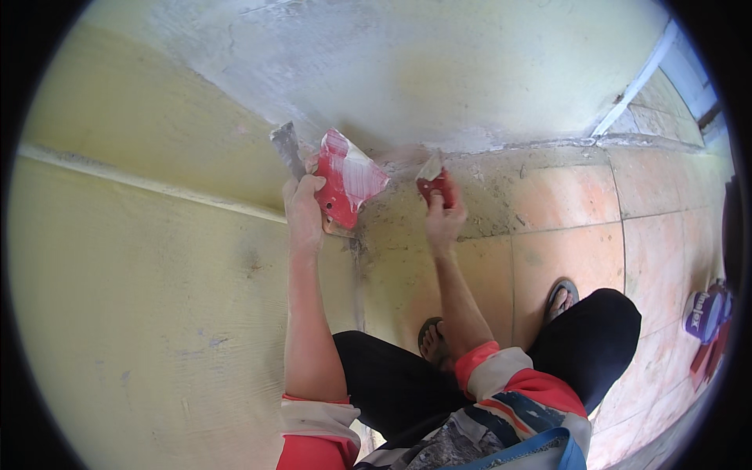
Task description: The person applies plaster to a yellow wall using a metal trowel and a red plastic spreader. They smooth the plaster around a window frame and along the wall-floor junction, occasionally dipping the spreader into a bucket of water.
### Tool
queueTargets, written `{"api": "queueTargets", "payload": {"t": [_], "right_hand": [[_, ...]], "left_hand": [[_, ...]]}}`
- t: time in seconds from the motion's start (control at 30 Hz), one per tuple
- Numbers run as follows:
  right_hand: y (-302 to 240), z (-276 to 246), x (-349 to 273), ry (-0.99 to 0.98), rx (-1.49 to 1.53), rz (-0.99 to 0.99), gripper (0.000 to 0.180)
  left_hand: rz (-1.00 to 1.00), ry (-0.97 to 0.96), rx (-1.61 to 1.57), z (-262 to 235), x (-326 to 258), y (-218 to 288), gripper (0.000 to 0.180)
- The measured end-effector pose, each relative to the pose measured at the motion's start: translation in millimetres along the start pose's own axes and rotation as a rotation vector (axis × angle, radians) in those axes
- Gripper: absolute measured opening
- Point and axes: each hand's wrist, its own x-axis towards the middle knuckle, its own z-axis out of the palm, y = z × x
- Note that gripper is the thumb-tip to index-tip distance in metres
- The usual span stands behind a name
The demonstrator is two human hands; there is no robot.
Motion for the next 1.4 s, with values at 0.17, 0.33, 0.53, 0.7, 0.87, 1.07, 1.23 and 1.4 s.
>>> {"api": "queueTargets", "payload": {"t": [0.17,0.33,0.53,0.7,0.87,1.07,1.23,1.4], "right_hand": [[-103.1,-41.8,40.6,-0.326,0.137,0.302,0.036],[-114.3,-14.7,37.7,-0.415,0.299,0.589,0.037],[-102.9,20.9,24.2,-0.355,0.531,0.794,0.035],[-106.4,33.9,20.4,-0.318,0.569,0.766,0.035],[-113.1,23.3,24.8,-0.283,0.526,0.773,0.035],[-115.8,11.7,36.2,-0.257,0.558,0.732,0.033],[-116.4,7.1,39.2,-0.27,0.603,0.76,0.035],[-103.7,-2.6,41.4,-0.349,0.707,0.706,0.043]], "left_hand": [[-0.059,0.101,0.171,-3.7,-6.8,10.5,0.036],[0.065,-0.076,0.253,-8.3,-6.3,4.7,0.038],[0.262,-0.302,0.411,-1.3,-6.9,16.6,0.045],[0.28,-0.325,0.558,-0.4,-10.9,24.9,0.045],[0.333,-0.356,0.749,13.6,-15.9,26.2,0.045],[0.353,-0.393,0.826,16.7,-17.1,21.2,0.048],[0.265,-0.413,0.855,9.2,-24.4,25.2,0.051],[0.262,-0.305,0.995,-20.7,-28.8,14.9,0.05]]}}
